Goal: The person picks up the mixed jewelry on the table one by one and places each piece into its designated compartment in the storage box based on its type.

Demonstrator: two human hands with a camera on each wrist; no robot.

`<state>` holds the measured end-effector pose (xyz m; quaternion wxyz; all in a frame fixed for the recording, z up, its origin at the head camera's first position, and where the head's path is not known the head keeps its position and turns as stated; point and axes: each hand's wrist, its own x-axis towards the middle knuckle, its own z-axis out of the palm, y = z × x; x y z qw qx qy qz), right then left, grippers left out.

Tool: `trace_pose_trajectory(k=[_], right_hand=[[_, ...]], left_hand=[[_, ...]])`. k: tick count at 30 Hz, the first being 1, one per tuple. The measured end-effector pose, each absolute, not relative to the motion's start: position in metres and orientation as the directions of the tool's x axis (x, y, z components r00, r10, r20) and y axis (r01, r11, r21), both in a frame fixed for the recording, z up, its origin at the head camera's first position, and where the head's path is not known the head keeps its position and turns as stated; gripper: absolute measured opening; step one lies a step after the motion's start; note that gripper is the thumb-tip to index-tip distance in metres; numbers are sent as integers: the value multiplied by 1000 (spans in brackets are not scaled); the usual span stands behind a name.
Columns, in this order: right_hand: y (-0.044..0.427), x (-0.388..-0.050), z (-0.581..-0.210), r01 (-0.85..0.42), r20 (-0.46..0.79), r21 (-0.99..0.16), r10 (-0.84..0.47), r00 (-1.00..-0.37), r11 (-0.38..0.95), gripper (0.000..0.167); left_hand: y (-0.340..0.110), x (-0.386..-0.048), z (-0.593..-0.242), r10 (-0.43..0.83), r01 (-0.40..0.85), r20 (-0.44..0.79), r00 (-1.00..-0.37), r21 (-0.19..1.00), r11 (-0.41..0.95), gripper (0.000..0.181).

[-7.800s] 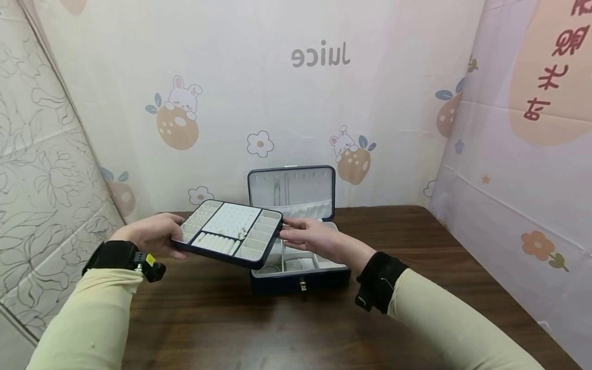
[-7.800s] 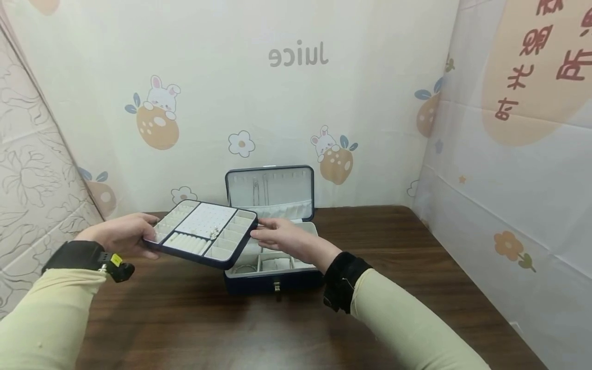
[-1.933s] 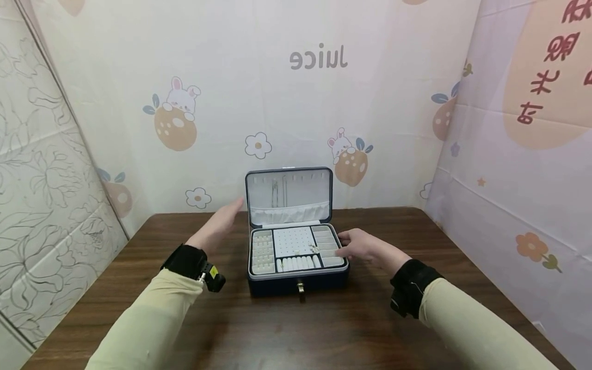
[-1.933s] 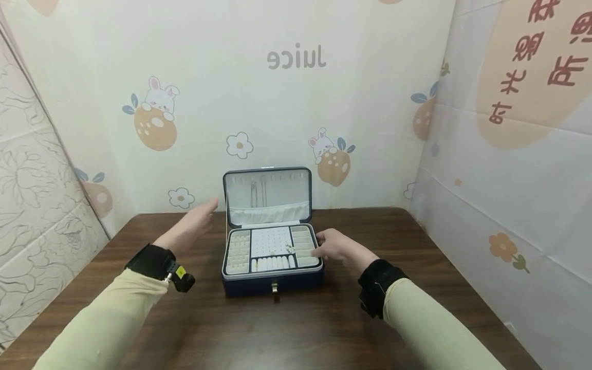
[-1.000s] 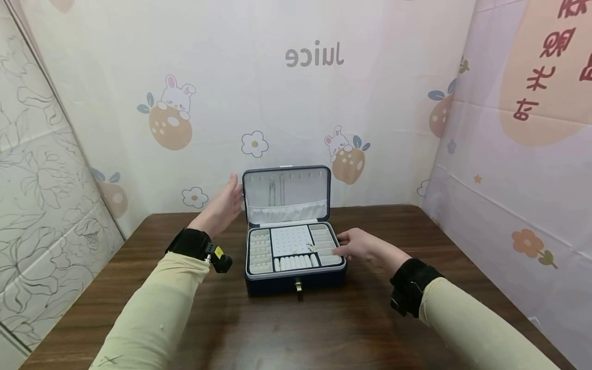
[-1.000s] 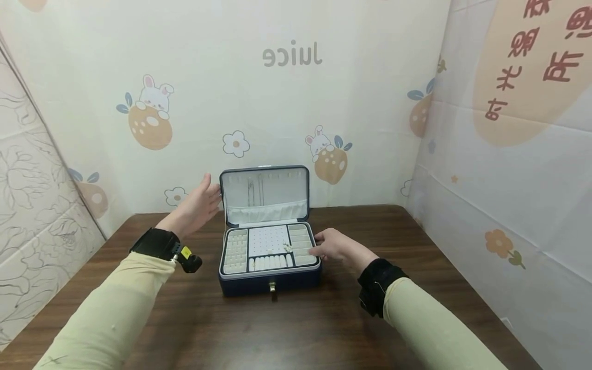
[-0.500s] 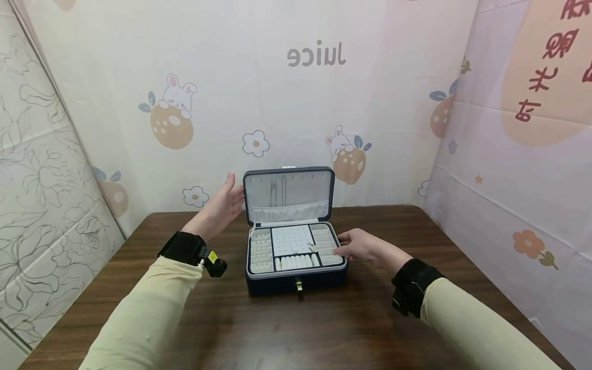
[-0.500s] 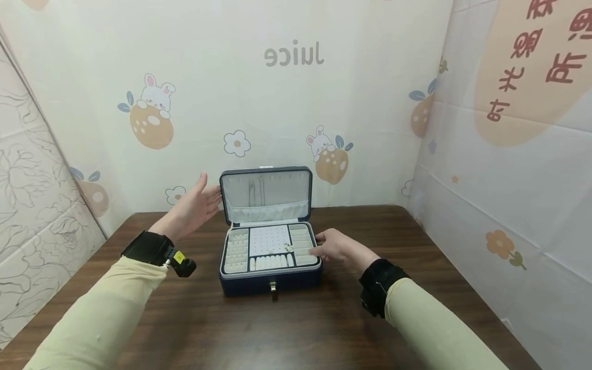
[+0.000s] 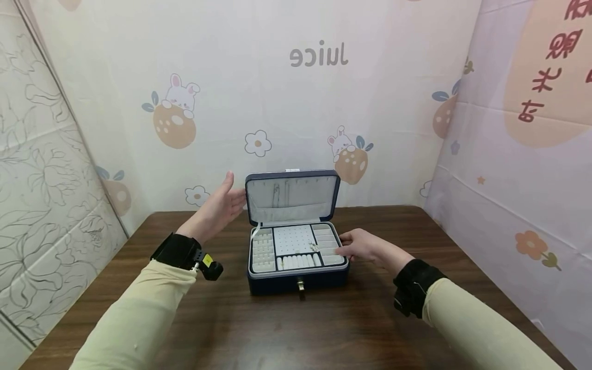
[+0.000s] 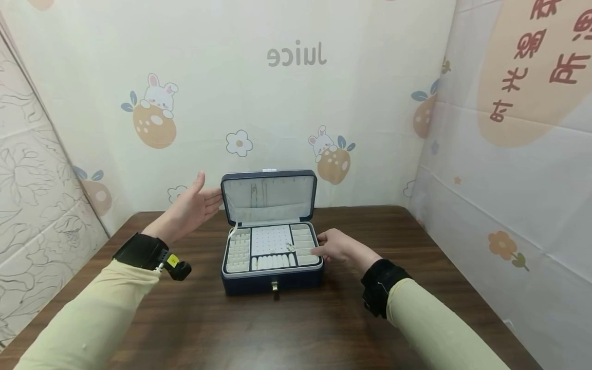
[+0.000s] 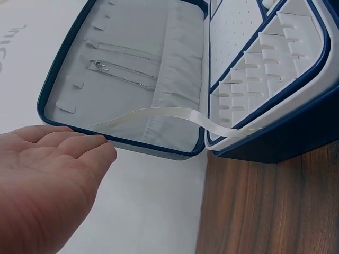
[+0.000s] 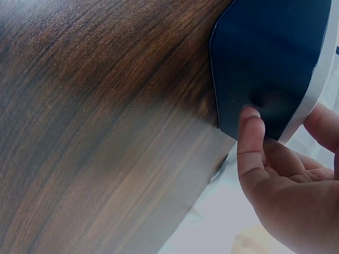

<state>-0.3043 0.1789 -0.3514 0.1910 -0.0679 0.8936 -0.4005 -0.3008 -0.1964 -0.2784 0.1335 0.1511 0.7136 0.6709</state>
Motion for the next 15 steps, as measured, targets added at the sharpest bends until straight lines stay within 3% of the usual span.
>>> trace_pose_trajectory(k=[15], right_hand=[[180,-303,-351,14,-278,-736,-283,-918,676,65]], left_hand=[[-198,-288,-275,431,14,-9,-903,999,49,108]])
